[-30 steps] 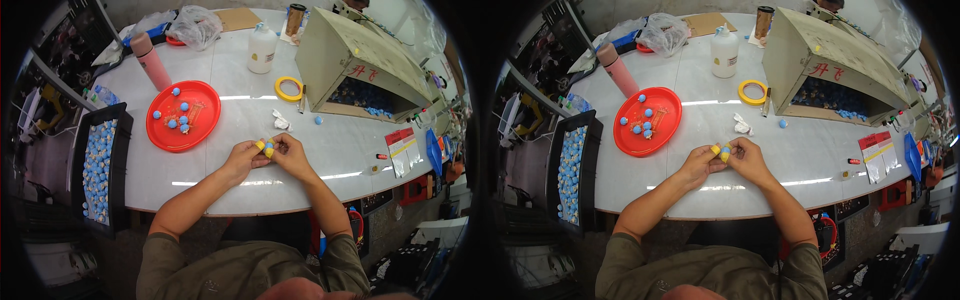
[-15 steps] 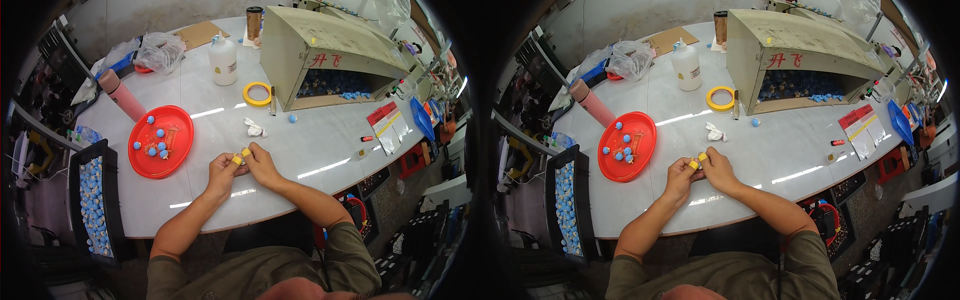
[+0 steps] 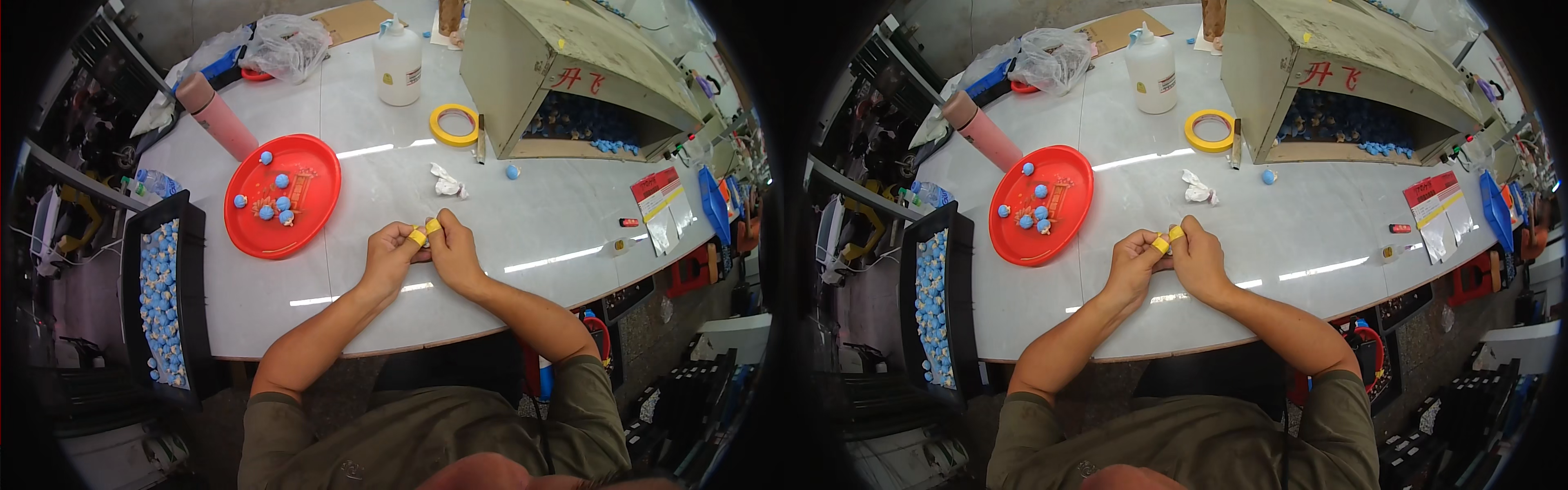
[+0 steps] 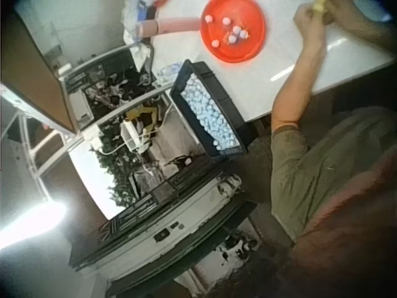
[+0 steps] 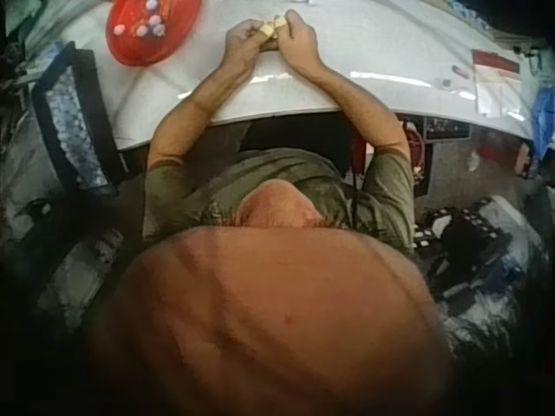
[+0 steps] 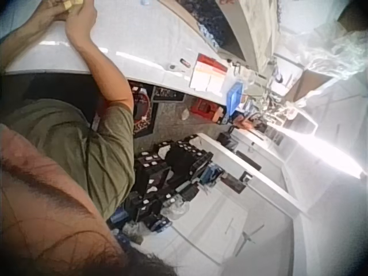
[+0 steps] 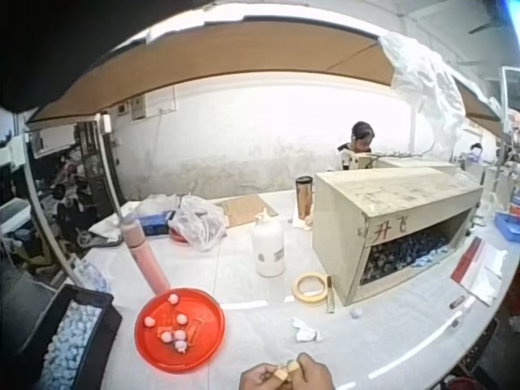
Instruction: The person repeatedly picks up small blue and yellow components from a red tray and a nearby box, then joins them together by hand. The assembled units are placed into a cardboard box on the right side of the table. This cycle continues throughout the clip.
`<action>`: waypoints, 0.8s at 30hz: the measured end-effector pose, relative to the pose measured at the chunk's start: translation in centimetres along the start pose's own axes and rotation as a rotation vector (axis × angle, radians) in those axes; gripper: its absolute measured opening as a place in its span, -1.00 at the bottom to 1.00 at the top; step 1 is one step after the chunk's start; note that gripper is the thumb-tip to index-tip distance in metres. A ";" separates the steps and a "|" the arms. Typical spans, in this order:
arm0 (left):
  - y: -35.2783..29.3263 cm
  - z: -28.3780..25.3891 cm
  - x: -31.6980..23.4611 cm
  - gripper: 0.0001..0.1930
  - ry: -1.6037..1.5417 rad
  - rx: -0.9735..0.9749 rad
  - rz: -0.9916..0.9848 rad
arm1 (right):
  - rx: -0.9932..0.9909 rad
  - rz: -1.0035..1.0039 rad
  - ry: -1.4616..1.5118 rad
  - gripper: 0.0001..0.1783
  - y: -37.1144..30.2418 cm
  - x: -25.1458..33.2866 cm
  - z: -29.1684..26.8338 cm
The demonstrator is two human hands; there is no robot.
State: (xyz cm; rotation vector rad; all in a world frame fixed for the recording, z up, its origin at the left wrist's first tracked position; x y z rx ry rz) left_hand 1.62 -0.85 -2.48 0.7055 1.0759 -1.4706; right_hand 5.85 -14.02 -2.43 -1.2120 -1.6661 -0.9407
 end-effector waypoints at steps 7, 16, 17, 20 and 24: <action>0.3 -0.2 0.2 -0.86 0.007 -0.005 -0.007 | 0.004 0.002 0.011 -0.73 0.1 0.0 -0.1; 0.0 0.2 -0.4 -0.86 -0.031 -0.047 -0.038 | -0.004 0.031 0.097 -0.67 0.3 -0.3 -0.1; 0.0 0.0 -0.2 -0.86 -0.042 -0.040 -0.032 | 0.001 0.034 0.093 -0.67 0.2 -0.3 -0.1; 0.1 -0.1 0.1 -0.86 -0.049 -0.036 -0.018 | 0.010 0.041 0.083 -0.66 0.3 -0.3 -0.2; 0.0 0.0 0.1 -0.86 -0.047 -0.036 -0.008 | 0.013 0.038 0.079 -0.67 0.2 -0.1 -0.1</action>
Point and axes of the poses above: each hand's wrist, its own y-axis towards the middle knuckle, its own z-axis out of the palm, x = y × z, the point moved 2 cm from there along y, towards the middle knuckle, and after that the axes turned 1 degree about -x, right-handed, at the moved point
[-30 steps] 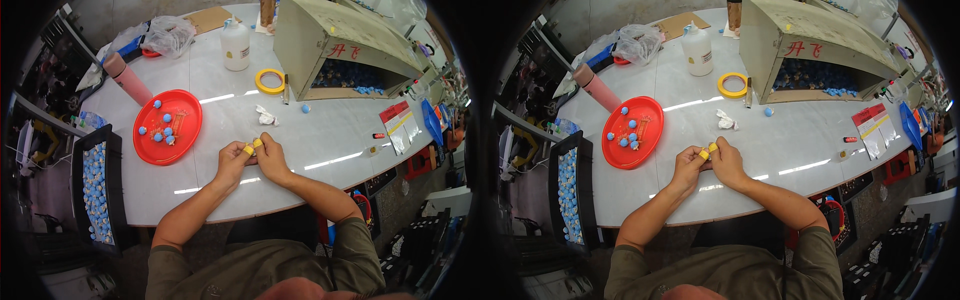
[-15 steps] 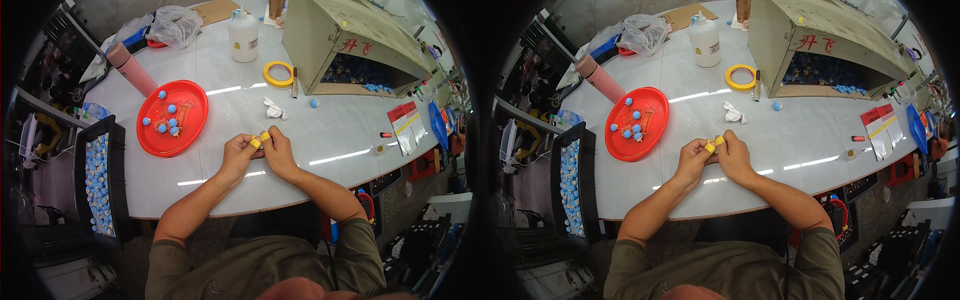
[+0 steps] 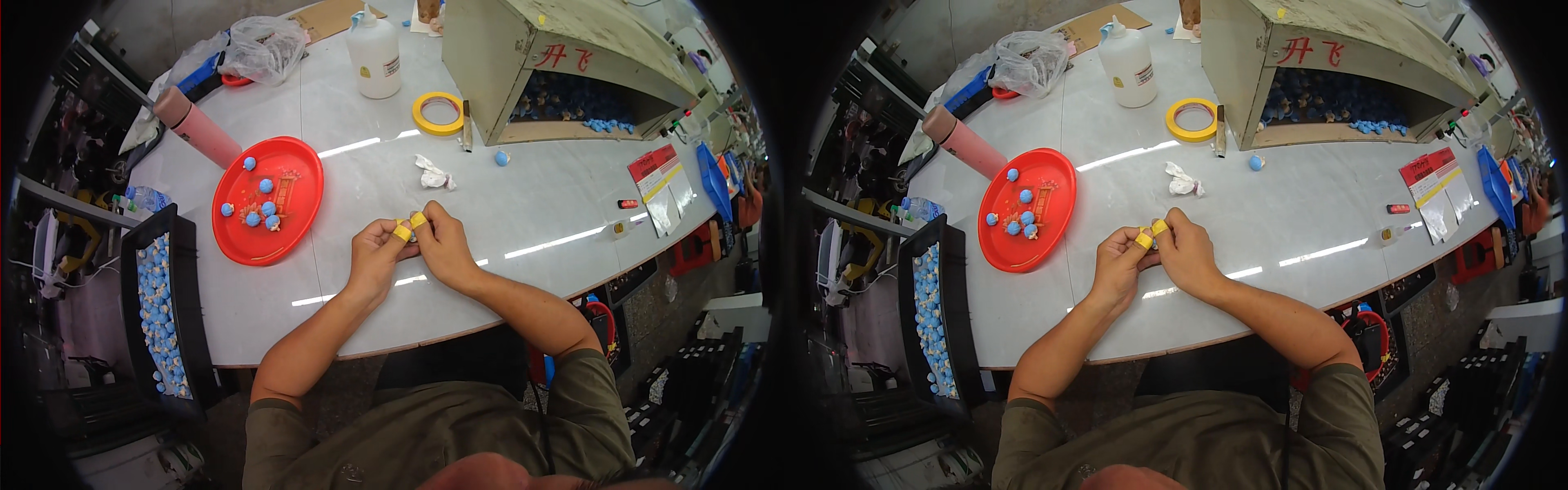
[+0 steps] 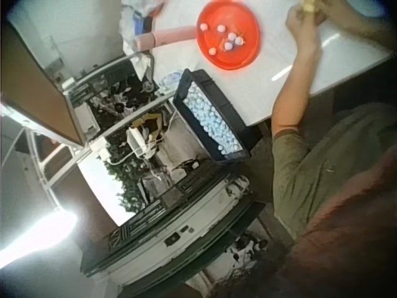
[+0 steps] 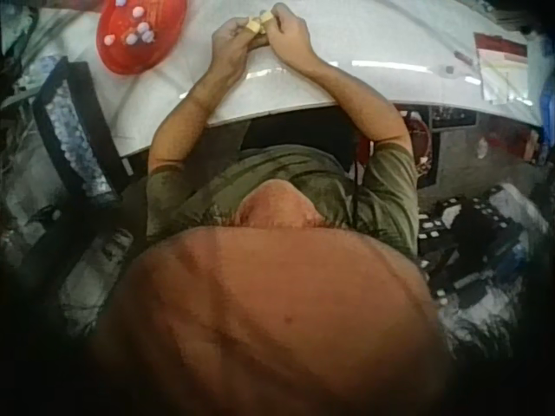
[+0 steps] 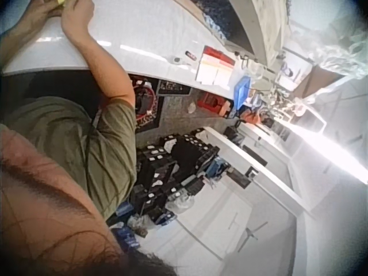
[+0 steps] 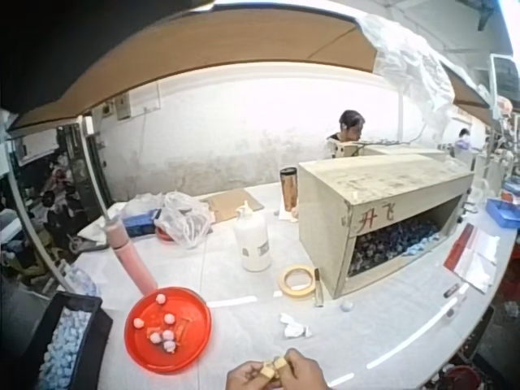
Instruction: The person repeatedly picks up small blue and yellow components from a red tray and a nearby box, then joins them together by hand. The assembled units are placed into a cardboard box on the right side of the table. This cycle continues throughout the clip.
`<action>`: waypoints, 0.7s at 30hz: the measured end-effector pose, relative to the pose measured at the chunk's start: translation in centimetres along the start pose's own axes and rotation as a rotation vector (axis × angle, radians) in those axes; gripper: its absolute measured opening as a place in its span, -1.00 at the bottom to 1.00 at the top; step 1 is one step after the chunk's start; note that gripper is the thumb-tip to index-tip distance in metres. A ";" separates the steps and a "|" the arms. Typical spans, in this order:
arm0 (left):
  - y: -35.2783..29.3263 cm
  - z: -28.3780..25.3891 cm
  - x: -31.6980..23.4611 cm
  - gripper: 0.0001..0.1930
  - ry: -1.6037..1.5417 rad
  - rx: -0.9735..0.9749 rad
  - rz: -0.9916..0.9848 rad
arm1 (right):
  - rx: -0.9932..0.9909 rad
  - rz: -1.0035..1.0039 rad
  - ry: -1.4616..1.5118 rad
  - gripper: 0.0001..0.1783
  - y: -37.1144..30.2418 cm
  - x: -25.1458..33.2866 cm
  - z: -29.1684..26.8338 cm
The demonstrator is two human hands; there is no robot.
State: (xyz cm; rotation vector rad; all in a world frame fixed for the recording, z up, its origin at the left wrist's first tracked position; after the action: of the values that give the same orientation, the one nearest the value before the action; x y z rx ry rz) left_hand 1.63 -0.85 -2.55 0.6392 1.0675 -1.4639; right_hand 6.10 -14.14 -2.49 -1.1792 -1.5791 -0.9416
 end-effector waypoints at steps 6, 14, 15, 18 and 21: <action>-0.1 0.0 0.2 -0.86 0.070 -0.011 0.015 | -0.013 -0.026 0.020 -0.68 -0.3 -0.2 0.1; -0.1 0.3 0.2 -0.86 0.072 -0.013 0.024 | -0.036 -0.040 0.021 -0.71 -0.3 -0.5 0.2; -0.1 0.4 0.2 -0.86 0.071 -0.010 0.026 | -0.041 -0.040 0.024 -0.71 -0.3 -0.5 0.3; 0.1 0.1 0.2 -0.87 0.057 -0.002 0.035 | -0.026 -0.015 0.028 -0.71 -0.1 -0.3 0.2; 0.2 0.0 -0.1 -0.85 0.070 -0.021 0.039 | -0.015 -0.010 0.181 -0.77 0.4 -0.9 0.2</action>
State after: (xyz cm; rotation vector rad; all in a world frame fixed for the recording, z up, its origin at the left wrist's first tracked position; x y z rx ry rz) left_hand 1.88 -0.81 -2.50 0.6969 1.1168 -1.4039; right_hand 6.56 -14.13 -3.43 -1.0654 -1.4368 -1.0381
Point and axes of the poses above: each hand's wrist, its own y-axis towards the middle knuckle, its own z-axis out of the palm, x = y × z, the point moved 2 cm from there along y, towards the middle knuckle, and after that the axes turned 1 degree about -x, right-handed, at the moved point
